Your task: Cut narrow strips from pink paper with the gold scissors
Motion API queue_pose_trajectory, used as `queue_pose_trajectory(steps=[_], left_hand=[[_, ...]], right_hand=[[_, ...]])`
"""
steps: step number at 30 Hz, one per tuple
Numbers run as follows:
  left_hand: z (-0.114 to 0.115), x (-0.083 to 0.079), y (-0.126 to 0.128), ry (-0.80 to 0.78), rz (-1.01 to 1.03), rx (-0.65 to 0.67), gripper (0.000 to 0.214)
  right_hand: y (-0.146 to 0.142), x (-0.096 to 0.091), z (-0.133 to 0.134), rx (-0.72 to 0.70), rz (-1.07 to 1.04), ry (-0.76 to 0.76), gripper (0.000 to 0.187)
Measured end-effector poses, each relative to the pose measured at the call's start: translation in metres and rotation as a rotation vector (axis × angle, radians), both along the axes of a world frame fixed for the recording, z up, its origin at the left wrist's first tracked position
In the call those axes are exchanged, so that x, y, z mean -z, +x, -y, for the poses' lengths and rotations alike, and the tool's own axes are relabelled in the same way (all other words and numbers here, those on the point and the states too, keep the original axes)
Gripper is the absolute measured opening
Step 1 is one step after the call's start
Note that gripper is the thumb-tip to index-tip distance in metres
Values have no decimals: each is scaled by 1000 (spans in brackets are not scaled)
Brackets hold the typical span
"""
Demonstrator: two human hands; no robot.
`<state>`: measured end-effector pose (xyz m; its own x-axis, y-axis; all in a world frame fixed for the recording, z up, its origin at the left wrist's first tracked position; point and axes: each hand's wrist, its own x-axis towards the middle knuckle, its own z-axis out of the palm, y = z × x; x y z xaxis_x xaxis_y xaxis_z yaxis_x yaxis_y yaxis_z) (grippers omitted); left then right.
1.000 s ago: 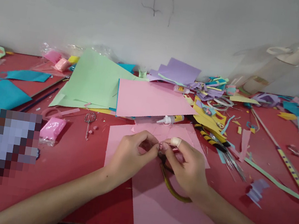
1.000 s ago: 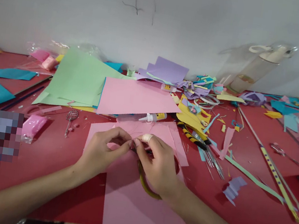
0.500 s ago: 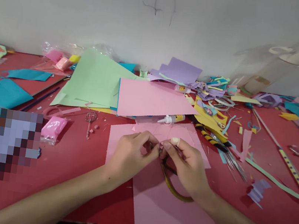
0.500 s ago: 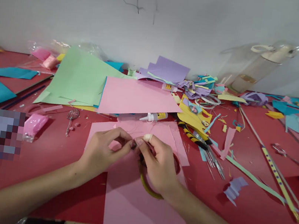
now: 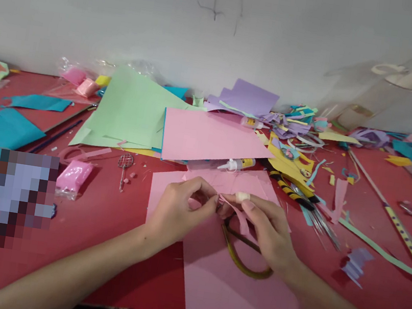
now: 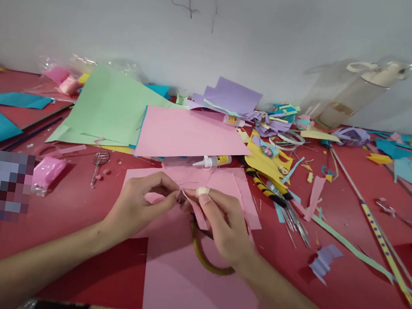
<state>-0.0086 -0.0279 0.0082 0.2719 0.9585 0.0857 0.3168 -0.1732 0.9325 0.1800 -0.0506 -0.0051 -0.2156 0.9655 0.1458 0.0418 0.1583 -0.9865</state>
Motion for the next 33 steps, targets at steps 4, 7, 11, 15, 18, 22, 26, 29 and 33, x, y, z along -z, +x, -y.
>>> queue_pose_trajectory(steps=[4,7,11,15,18,22,26,29,33], left_hand=[[-2,-3,-2,7,72,81,6],[-3,-3,-4,15,92,133,4],[-2,-4,-4,30,108,187,5],[-1,-5,-3,89,76,180,7],[0,-4,-4,131,31,160,7],[2,-1,-4,221,-32,126,7],[1,2,-4,327,-68,117,7],[1,5,-2,366,-91,94,6],[2,5,-1,204,-63,49,5]], right_hand=[[4,-4,-6,-40,-101,-126,22],[3,-6,-8,-41,-165,-242,15],[-1,-3,-9,-54,-223,-344,17],[-3,-2,-8,-33,-219,-344,15],[-5,-4,-7,-14,-173,-269,16],[-6,-3,-5,41,-82,-166,12],[-7,1,-4,79,-76,-167,12],[-8,3,-4,91,-64,-186,15],[-10,3,-2,137,10,-113,14]])
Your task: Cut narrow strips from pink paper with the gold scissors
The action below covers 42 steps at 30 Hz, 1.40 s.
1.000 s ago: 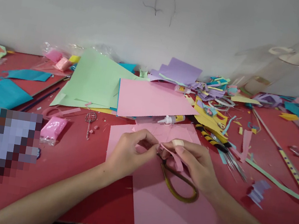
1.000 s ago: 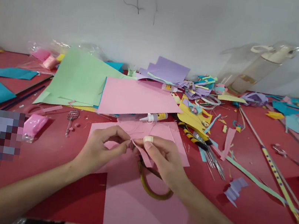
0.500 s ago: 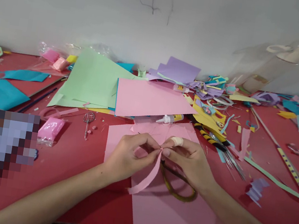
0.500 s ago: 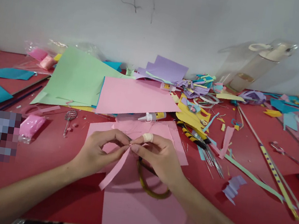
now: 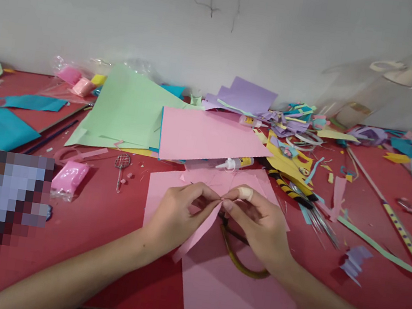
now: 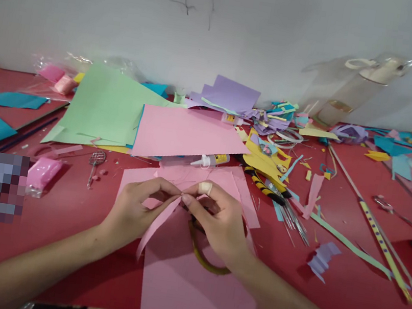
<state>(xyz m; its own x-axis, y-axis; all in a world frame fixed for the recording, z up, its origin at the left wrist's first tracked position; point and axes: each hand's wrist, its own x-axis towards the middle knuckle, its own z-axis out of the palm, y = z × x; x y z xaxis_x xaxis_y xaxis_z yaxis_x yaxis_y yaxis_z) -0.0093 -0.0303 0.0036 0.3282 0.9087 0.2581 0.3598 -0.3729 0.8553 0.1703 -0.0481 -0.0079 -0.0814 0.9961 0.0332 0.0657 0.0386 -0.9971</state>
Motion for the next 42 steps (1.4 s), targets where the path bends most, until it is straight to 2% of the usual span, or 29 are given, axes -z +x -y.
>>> queue_pose_trajectory(steps=[4,14,17,19,23,28,31,34,38,42], left_hand=[[1,0,0,-80,27,-10,4],[-2,4,-3,127,-38,55,12],[-2,1,-3,128,-26,85,11],[-3,-3,-3,65,14,114,9],[-6,-9,-4,-128,138,170,9],[-7,-5,-5,-137,271,275,9],[-6,-3,-5,-138,370,322,10],[-7,-4,-6,-58,393,373,10],[-9,-7,-6,65,359,430,11],[-9,-10,-5,80,337,457,13]], right_hand=[[-2,-2,1,9,39,30,14],[-4,-2,5,16,3,44,10],[-3,-2,5,7,-22,57,9],[-2,-1,5,-5,-65,53,8],[3,2,2,-116,-299,-69,7],[7,9,-2,-355,-553,-214,10],[8,9,-2,-446,-575,-236,12],[9,7,-1,-516,-572,-257,15],[10,5,0,-535,-568,-296,19],[11,5,-2,-510,-518,-260,20]])
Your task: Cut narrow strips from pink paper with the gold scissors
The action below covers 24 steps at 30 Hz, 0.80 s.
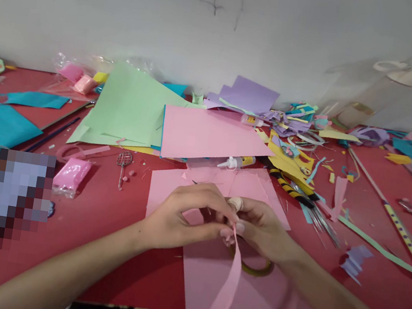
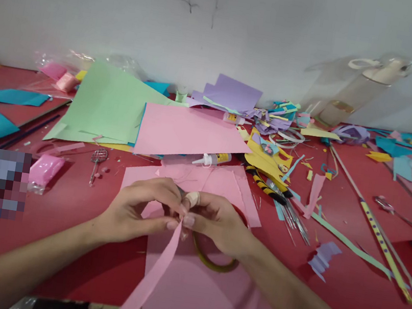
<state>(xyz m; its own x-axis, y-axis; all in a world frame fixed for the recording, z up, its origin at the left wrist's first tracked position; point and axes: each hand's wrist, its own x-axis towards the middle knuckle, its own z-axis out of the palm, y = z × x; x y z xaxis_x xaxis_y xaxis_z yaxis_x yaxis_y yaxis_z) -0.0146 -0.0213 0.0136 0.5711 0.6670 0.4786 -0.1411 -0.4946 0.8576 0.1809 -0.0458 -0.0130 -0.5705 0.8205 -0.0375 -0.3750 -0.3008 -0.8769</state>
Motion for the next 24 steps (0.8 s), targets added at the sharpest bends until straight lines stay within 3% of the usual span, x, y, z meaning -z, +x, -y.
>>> queue_pose_trajectory(steps=[3,5,7,10,13,15,17,24], left_hand=[[-2,-4,-4,-44,10,-21,10],[-5,-6,-8,-103,14,-39,18],[-10,-8,-13,-62,3,-60,25],[-15,-9,-17,278,-114,-142,20],[-14,-5,-16,812,-273,-424,5],[-9,-2,-15,1076,-313,-487,17],[-4,1,-13,1102,-339,-502,19],[3,11,-6,950,-357,-577,25]], right_hand=[[0,1,-2,76,58,81,16],[-1,1,-3,150,109,128,13],[-1,0,-3,239,183,142,12],[-3,-2,-3,376,303,186,12],[-4,-2,-1,489,397,258,13],[-5,-2,1,532,434,282,12],[-5,-2,2,559,433,293,10],[-8,-7,7,607,395,314,8]])
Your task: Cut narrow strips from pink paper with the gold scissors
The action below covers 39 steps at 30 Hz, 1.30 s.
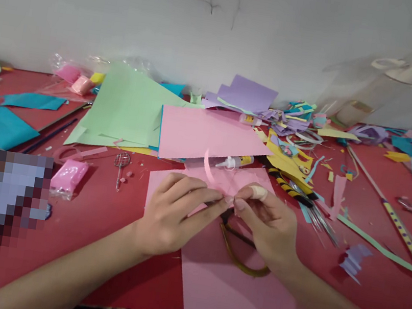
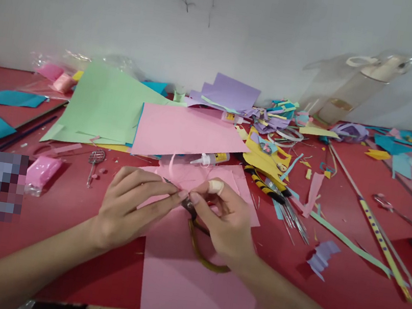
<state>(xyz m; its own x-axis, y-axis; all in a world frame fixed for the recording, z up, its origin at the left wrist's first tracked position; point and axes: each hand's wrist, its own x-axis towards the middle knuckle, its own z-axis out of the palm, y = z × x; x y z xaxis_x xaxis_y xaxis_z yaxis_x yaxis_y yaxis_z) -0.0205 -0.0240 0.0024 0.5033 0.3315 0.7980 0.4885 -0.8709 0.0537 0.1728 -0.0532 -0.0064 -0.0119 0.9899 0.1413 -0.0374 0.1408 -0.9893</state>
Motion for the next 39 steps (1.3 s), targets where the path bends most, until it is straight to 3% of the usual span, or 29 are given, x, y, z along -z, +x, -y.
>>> queue_pose_trajectory(steps=[15,21,30,34,39], left_hand=[[5,7,16,-357,267,103,18],[8,5,22,-509,406,118,15],[10,4,22,-702,512,155,10],[11,2,23,-785,531,185,10],[11,0,23,-811,516,212,12]], right_hand=[[-2,4,3,28,-25,62,7],[-5,4,2,11,-72,2,4],[-4,2,1,10,-33,-49,10],[-4,2,1,20,-53,-5,10],[-3,4,2,43,-35,-4,15]])
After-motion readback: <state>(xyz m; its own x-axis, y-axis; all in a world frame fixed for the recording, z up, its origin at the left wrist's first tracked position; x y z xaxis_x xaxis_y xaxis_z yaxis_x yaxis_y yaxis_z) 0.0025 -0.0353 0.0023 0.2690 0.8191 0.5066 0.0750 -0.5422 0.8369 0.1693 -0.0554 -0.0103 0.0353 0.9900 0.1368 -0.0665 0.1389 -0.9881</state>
